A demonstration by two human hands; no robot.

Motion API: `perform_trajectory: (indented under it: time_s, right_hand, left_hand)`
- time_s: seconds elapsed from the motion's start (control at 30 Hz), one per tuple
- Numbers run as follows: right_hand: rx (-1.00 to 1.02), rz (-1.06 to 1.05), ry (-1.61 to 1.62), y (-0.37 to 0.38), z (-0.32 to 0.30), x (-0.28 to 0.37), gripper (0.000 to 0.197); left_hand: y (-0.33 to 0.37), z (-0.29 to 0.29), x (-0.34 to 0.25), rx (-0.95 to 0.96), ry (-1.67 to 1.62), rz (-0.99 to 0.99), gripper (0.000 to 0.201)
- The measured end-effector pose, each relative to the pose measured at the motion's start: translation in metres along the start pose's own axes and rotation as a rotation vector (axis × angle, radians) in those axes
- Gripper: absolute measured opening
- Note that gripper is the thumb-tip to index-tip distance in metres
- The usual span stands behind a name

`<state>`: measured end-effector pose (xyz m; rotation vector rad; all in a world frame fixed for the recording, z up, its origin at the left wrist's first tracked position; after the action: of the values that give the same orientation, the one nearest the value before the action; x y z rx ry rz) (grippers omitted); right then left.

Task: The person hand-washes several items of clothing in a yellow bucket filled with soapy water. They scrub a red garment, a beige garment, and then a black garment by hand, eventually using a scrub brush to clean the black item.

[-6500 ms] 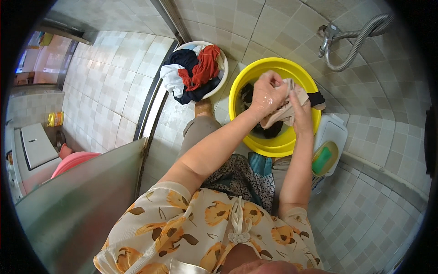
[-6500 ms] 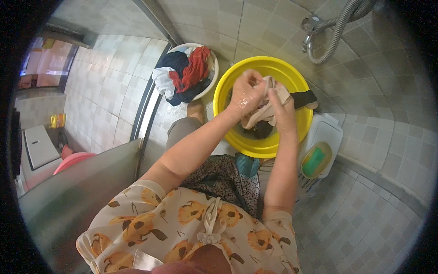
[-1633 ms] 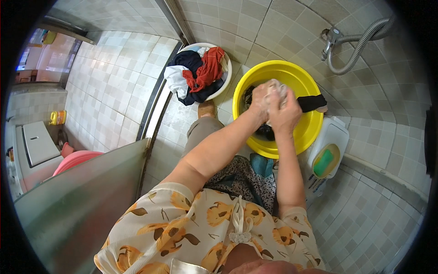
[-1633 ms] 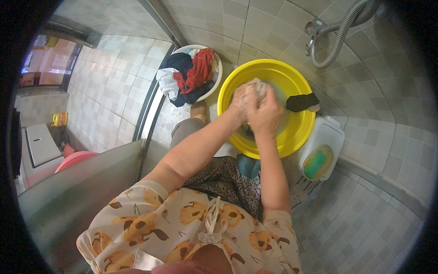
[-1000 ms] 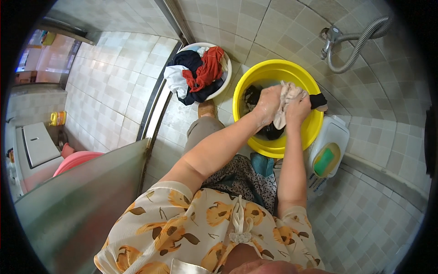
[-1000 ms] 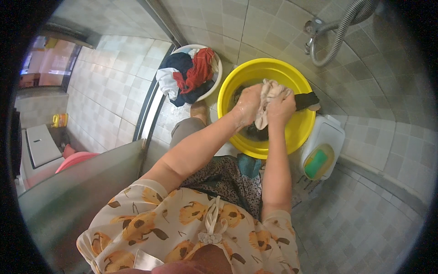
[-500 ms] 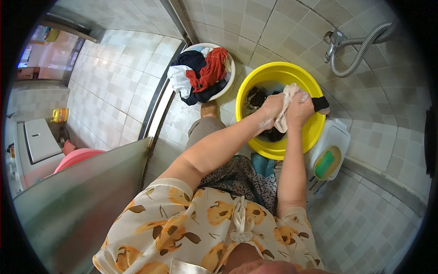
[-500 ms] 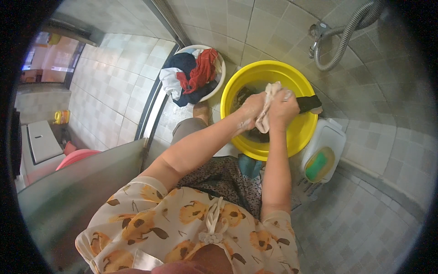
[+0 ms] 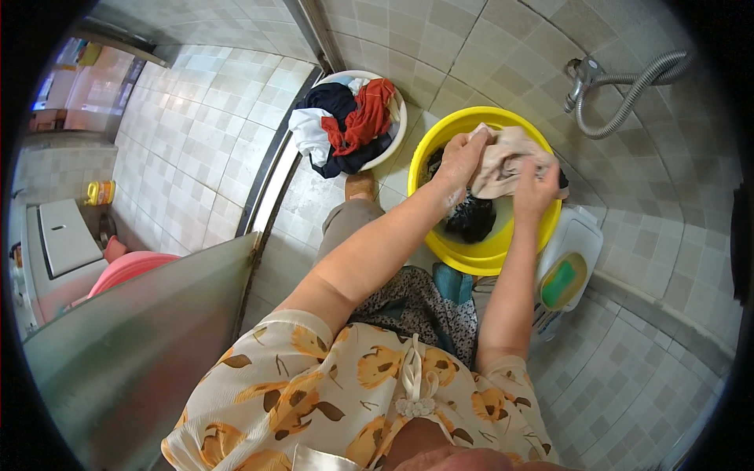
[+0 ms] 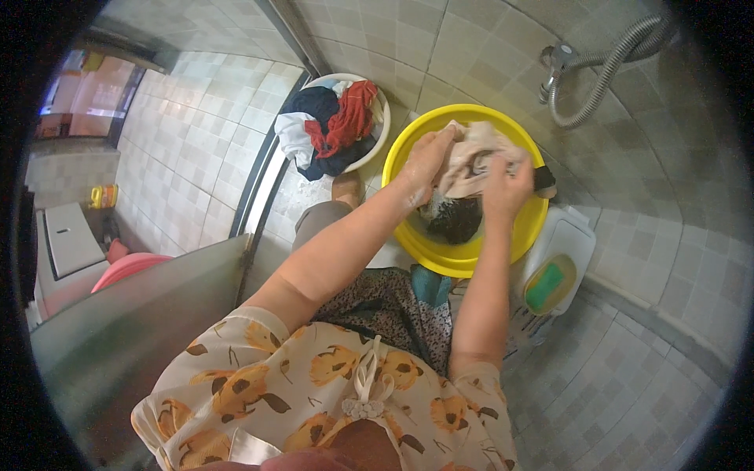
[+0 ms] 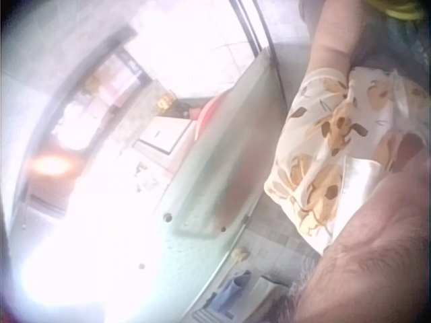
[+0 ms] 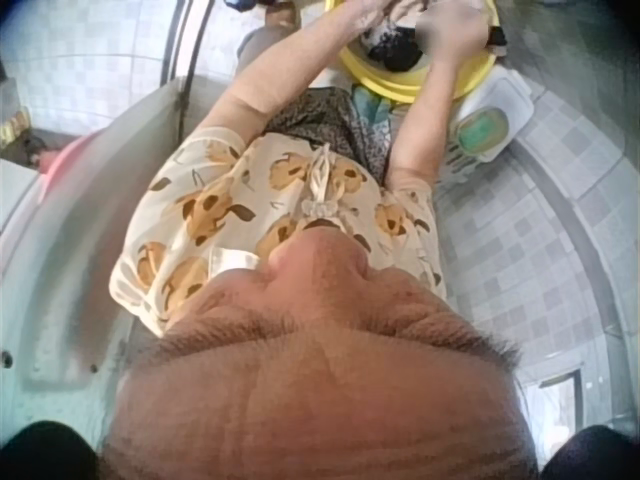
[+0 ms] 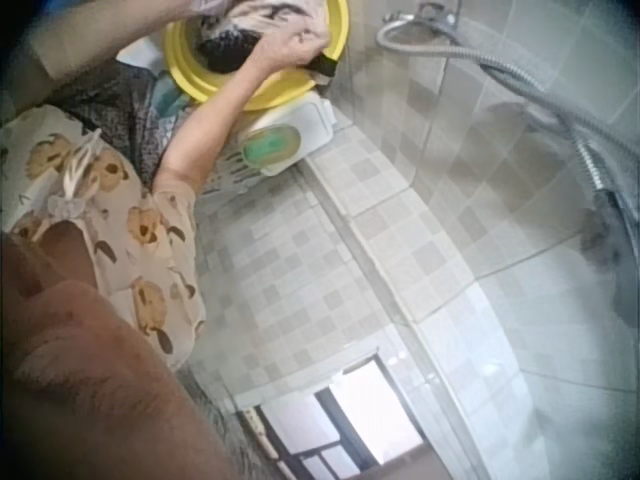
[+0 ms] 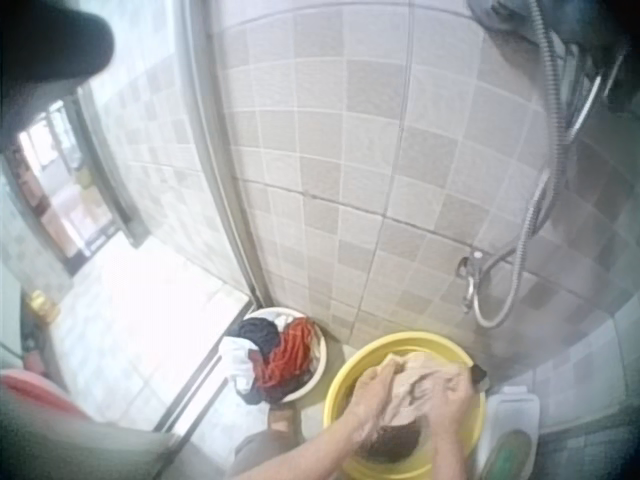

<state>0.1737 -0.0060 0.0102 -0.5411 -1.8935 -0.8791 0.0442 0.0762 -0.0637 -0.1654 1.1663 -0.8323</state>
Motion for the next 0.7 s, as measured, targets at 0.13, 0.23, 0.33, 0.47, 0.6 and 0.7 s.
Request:
perform_trajectory:
  time_s: [0.13, 0.23, 0.33, 0.47, 0.6, 0.7]
  right_hand:
    - [-0.077, 0.149, 0.265, 0.002, -0.007, -0.018, 0.028]
    - [-0.239, 0.378, 0.607, -0.015, 0.006, -0.026, 0.034]
    - [-0.348, 0.448, 0.574, -0.010, -0.005, -0.022, 0.039]
    - [-0.370, 0.526, 0.902, -0.004, -0.013, -0.034, 0.040]
    - [-0.310, 0.622, 1.023, -0.009, 0.002, -0.033, 0.045]
    - [-0.267, 0.661, 0.996, -0.008, 0.004, -0.028, 0.044]
  left_hand:
    - [-0.008, 0.012, 0.018, 0.081, 0.041, -0.256, 0.043]
    - [-0.010, 0.022, 0.039, 0.204, 0.094, -0.369, 0.051]
    - [-0.016, 0.036, 0.036, 0.324, -0.133, -0.343, 0.054]
    - [-0.004, 0.005, 0.026, 0.079, 0.234, -0.113, 0.049]
    - [-0.005, -0.004, 0.025, -0.037, 0.318, -0.094, 0.048]
    - [-0.010, 0.011, 0.026, 0.053, 0.129, -0.159, 0.050]
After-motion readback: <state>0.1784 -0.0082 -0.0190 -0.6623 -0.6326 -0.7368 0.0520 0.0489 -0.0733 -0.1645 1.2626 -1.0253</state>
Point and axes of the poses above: each hand's wrist, its own y-axis towards the middle knuckle, its own z-axis out of the palm, x = y × z, the point moved 8 cm from there along y, towards the middle knuckle, and after that the axes turned 9 degrees about y, right-handed, at the moved point
